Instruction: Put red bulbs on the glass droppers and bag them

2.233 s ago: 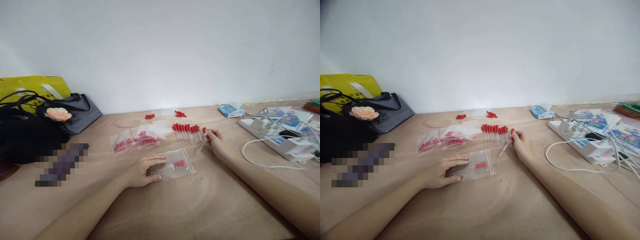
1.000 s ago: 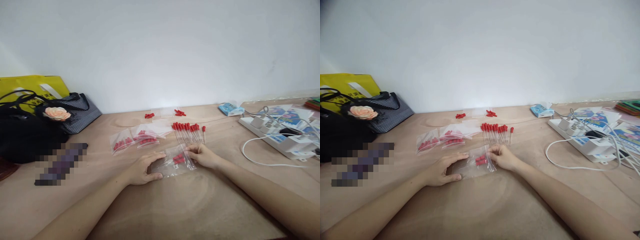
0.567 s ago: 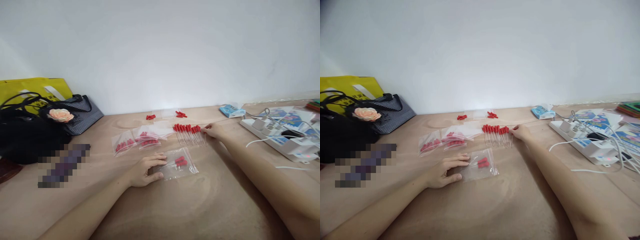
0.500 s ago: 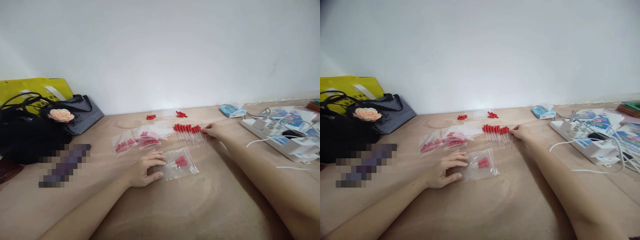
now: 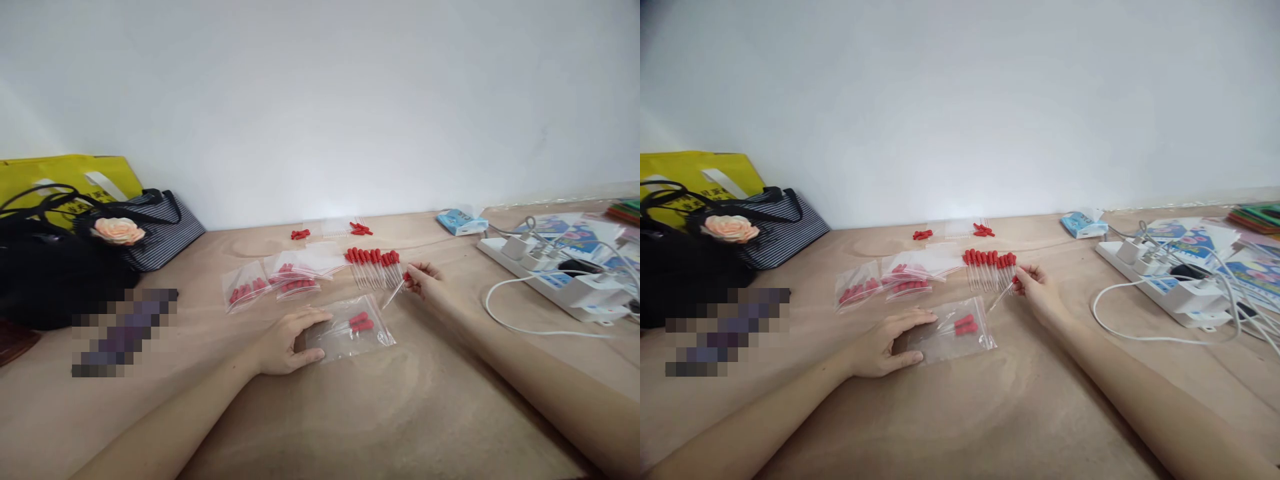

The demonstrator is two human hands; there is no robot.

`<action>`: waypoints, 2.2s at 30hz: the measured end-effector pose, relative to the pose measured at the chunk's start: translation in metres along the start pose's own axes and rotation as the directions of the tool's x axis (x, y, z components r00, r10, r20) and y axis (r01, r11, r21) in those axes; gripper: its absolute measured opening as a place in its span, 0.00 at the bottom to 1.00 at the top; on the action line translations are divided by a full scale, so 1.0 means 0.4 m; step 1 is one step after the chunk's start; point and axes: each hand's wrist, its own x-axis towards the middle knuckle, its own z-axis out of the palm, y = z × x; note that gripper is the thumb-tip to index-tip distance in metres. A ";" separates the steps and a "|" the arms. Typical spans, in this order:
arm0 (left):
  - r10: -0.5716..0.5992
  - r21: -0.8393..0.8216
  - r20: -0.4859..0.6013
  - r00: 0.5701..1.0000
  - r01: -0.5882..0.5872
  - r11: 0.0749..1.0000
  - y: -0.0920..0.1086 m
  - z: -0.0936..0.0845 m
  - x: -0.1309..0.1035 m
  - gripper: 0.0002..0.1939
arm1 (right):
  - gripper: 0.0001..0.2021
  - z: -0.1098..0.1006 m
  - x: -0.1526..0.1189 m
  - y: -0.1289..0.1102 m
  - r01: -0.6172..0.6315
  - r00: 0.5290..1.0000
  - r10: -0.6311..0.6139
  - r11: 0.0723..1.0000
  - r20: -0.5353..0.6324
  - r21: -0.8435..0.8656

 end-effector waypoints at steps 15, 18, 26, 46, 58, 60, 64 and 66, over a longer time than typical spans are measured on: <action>-0.011 -0.012 0.008 1.000 0.011 1.000 0.003 0.000 0.002 0.28 | 0.18 0.060 -0.089 0.007 -0.226 0.953 0.186 0.962 0.240 0.154; 0.002 -0.014 0.008 1.000 -0.002 1.000 0.003 0.000 0.003 0.28 | 0.16 0.066 -0.104 0.005 -0.180 0.925 0.160 0.983 0.345 0.025; 0.020 -0.016 0.013 1.000 -0.019 1.000 0.002 0.001 0.005 0.28 | 0.13 0.073 -0.105 0.029 0.027 0.886 0.062 0.982 0.460 -0.185; 0.014 -0.005 0.006 1.000 -0.013 1.000 -0.004 0.004 0.006 0.28 | 0.10 0.077 -0.081 0.055 0.234 0.858 -0.002 0.892 0.514 -0.387; 0.061 -0.030 0.016 0.998 -0.060 0.998 -0.008 0.004 0.004 0.25 | 0.10 0.008 0.172 -0.008 0.028 0.988 -0.128 0.702 -0.088 -0.711; 0.064 -0.025 0.018 0.998 -0.064 0.998 -0.010 0.006 0.002 0.26 | 0.11 0.019 0.191 -0.004 -0.017 0.988 -0.098 0.697 -0.120 -0.717; 0.078 -0.032 0.021 0.997 -0.078 0.996 -0.014 0.008 0.001 0.27 | 0.07 0.035 0.202 0.004 -0.071 0.991 -0.027 0.725 -0.132 -0.685; 0.075 -0.039 0.017 0.997 -0.074 0.997 -0.014 0.008 0.001 0.27 | 0.06 0.034 0.203 0.000 -0.087 0.990 -0.009 0.754 -0.143 -0.651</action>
